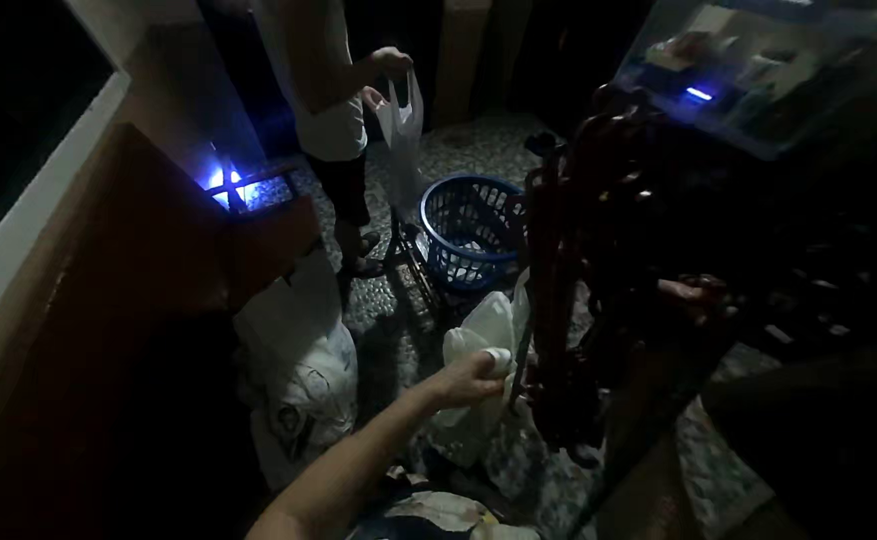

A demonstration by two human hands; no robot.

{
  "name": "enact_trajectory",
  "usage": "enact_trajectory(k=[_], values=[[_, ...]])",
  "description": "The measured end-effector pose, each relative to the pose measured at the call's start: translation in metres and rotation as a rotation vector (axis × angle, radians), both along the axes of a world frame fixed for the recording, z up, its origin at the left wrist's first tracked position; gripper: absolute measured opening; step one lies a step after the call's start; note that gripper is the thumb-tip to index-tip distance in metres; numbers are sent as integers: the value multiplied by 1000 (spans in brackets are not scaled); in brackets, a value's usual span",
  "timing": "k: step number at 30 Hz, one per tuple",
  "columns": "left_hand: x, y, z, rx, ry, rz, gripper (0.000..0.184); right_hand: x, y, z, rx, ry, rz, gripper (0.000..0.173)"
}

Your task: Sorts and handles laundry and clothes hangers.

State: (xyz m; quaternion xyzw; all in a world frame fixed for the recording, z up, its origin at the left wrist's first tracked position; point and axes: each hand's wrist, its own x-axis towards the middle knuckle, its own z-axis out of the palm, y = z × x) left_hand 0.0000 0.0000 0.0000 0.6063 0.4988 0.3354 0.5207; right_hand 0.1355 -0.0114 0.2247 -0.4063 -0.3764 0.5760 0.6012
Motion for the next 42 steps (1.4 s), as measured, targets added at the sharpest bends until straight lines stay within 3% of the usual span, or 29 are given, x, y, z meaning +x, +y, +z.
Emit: enact_trajectory(k=[1,2,3,5,10,12,14,16,18,20,24,28,32,34,37,42], values=[[0,-3,1,56,90,-59,24,36,51,-72,191,-15,101,25],[-2,-7,0,86,158,-108,24,59,97,-122,305,16,147,24],[-7,-11,-2,77,195,-135,25,72,127,-149,350,-2,161,24],[-21,-23,-15,-13,148,-93,26,77,141,-165,266,-70,181,25],[-58,-59,-42,-207,-204,170,26,69,129,-194,-481,186,244,31],[-60,-69,-49,-192,-209,172,29,62,121,-213,-630,276,161,28],[-51,-77,-55,-210,-84,136,33,54,113,-223,-670,350,50,24],[-39,-80,-69,-244,124,71,35,47,107,-218,-584,408,16,22],[-30,-80,-79,-250,233,62,32,39,102,-204,-396,326,18,16],[-26,-79,-75,-198,148,214,29,35,96,-189,-195,163,-26,13],[-16,-67,-34,121,-263,441,27,29,86,-157,149,-16,-68,17],[6,-37,-3,486,-101,467,28,21,70,-133,437,-25,17,19],[19,-20,8,740,203,486,20,21,50,-114,530,-239,98,19],[22,-18,0,901,211,503,11,22,44,-110,534,-261,136,20],[21,-18,0,816,55,454,14,23,42,-112,545,-234,145,20],[11,-7,5,1023,347,433,10,30,38,-105,625,-302,101,19]])
